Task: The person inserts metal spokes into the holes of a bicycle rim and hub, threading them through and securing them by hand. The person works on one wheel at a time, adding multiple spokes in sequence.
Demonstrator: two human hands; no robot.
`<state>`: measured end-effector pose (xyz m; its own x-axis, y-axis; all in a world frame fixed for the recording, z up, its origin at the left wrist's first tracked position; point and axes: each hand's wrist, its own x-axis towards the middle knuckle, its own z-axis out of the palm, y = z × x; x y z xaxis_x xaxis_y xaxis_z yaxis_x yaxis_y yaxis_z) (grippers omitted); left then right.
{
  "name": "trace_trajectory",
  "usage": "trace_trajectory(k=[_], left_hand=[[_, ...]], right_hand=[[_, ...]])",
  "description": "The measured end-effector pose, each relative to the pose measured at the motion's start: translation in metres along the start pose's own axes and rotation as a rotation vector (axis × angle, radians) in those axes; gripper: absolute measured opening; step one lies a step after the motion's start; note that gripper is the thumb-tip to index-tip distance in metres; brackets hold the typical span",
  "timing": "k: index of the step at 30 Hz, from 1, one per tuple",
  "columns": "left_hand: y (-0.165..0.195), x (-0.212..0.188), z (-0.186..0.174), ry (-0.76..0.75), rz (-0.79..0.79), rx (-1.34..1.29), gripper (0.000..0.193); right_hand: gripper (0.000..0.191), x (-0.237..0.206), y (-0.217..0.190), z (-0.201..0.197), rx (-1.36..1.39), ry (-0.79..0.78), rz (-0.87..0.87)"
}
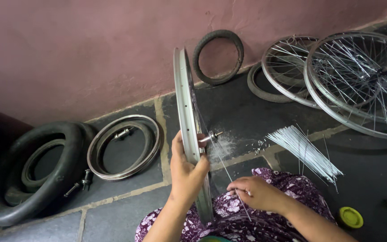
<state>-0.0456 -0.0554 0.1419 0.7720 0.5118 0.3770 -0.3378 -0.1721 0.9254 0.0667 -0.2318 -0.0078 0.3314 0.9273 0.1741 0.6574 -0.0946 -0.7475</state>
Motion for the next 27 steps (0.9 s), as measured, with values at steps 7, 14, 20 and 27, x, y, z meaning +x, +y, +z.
trace_trajectory(k=[7, 14, 20, 27], left_hand=[[-0.003, -0.004, -0.012, 0.022, -0.055, 0.112, 0.063], [-0.014, -0.008, -0.021, 0.008, 0.015, 0.059, 0.061], [-0.020, -0.010, -0.030, 0.067, -0.054, 0.008, 0.061], [-0.035, -0.024, -0.030, 0.035, -0.011, -0.038, 0.068]], right_hand=[[0.035, 0.014, -0.045, 0.006, -0.495, 0.101, -0.367], [0.019, 0.044, -0.059, -0.005, -0.481, 0.451, -0.690], [0.020, 0.053, -0.032, -0.019, -0.479, 0.791, -0.594], [0.024, 0.065, -0.044, -0.011, -0.628, 0.612, -0.646]])
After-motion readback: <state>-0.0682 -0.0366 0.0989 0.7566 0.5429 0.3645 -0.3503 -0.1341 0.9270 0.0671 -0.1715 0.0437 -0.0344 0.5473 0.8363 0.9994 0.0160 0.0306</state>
